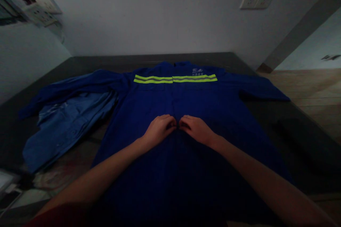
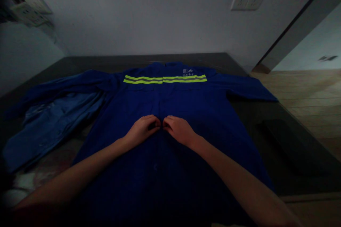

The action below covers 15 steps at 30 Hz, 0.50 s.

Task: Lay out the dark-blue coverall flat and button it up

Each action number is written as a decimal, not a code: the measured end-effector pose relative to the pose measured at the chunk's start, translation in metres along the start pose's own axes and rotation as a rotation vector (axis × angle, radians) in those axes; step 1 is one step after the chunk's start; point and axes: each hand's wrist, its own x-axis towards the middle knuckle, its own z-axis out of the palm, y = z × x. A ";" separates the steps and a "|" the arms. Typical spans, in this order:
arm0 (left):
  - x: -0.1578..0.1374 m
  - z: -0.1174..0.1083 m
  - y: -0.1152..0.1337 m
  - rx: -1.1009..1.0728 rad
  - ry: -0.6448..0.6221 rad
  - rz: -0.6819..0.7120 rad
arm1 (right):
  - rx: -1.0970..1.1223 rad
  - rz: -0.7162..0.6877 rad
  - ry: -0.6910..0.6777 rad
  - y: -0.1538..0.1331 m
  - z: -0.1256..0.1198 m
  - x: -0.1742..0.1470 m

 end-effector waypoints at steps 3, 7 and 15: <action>-0.002 -0.002 0.002 0.090 -0.032 0.020 | 0.025 -0.003 0.033 0.001 0.004 -0.001; -0.001 -0.003 0.005 0.124 -0.052 0.020 | 0.050 0.008 0.048 0.002 0.004 0.001; 0.006 -0.005 0.003 0.014 -0.022 0.029 | 0.053 0.018 0.044 0.000 -0.008 0.005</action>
